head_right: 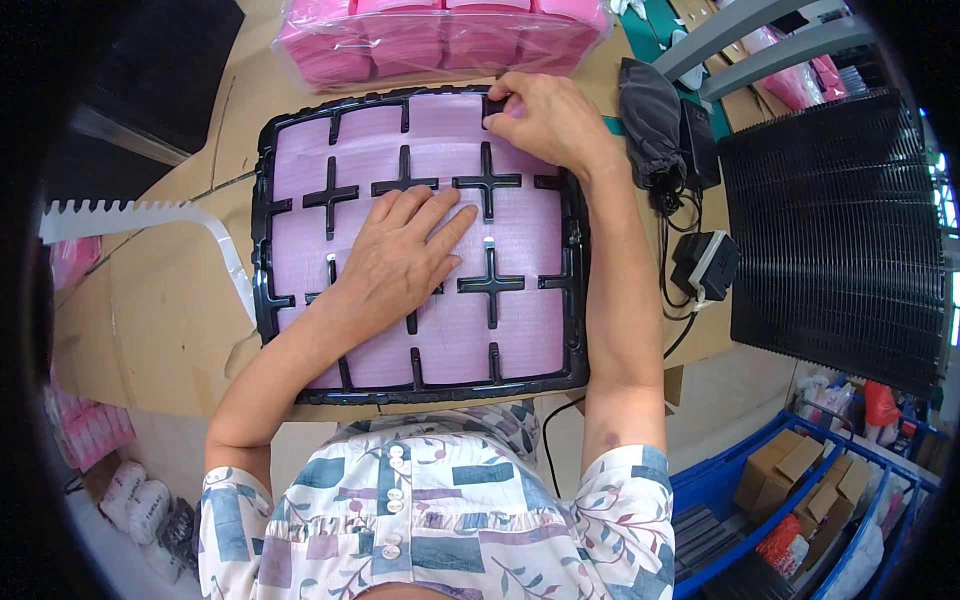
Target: The person places white divider strips and pink foam padding into a black plastic grid tray by hand.
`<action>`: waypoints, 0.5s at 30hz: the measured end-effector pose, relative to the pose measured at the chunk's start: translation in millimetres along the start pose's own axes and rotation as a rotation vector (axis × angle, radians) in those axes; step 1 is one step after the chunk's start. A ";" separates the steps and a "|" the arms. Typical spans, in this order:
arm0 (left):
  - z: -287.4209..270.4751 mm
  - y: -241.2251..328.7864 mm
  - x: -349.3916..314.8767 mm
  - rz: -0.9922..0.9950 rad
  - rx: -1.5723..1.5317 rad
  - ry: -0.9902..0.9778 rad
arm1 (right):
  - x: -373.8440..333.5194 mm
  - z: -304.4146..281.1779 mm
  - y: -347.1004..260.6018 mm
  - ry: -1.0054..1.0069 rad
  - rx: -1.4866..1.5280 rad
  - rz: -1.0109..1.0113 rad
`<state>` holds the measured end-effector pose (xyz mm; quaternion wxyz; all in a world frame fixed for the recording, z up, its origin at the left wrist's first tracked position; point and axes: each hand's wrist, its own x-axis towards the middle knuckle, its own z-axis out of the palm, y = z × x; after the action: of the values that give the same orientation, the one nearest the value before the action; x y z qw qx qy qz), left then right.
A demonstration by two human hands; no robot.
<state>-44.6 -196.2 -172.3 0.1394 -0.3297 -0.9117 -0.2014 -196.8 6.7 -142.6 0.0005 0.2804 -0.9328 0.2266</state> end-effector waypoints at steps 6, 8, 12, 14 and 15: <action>4.3 -5.8 8.2 0.046 0.006 -0.018 | -5.1 -19.2 6.7 -0.192 0.053 0.158; 6.1 -5.4 13.3 0.067 -0.094 -0.044 | -7.7 -11.0 14.1 -0.118 0.148 0.132; 10.3 -4.6 17.5 0.070 -0.111 -0.063 | -14.5 -1.5 18.3 0.004 0.160 0.027; 12.1 -5.3 18.3 0.062 -0.097 -0.075 | -17.3 -4.8 14.5 0.035 0.071 0.004; 11.5 -5.3 18.1 0.060 -0.096 -0.078 | -18.1 -8.5 7.8 0.034 0.074 0.004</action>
<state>-62.9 -184.7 -176.8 0.0938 -0.3707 -0.8955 -0.2277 -186.7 25.5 -140.6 0.0054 0.2747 -0.9240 0.2658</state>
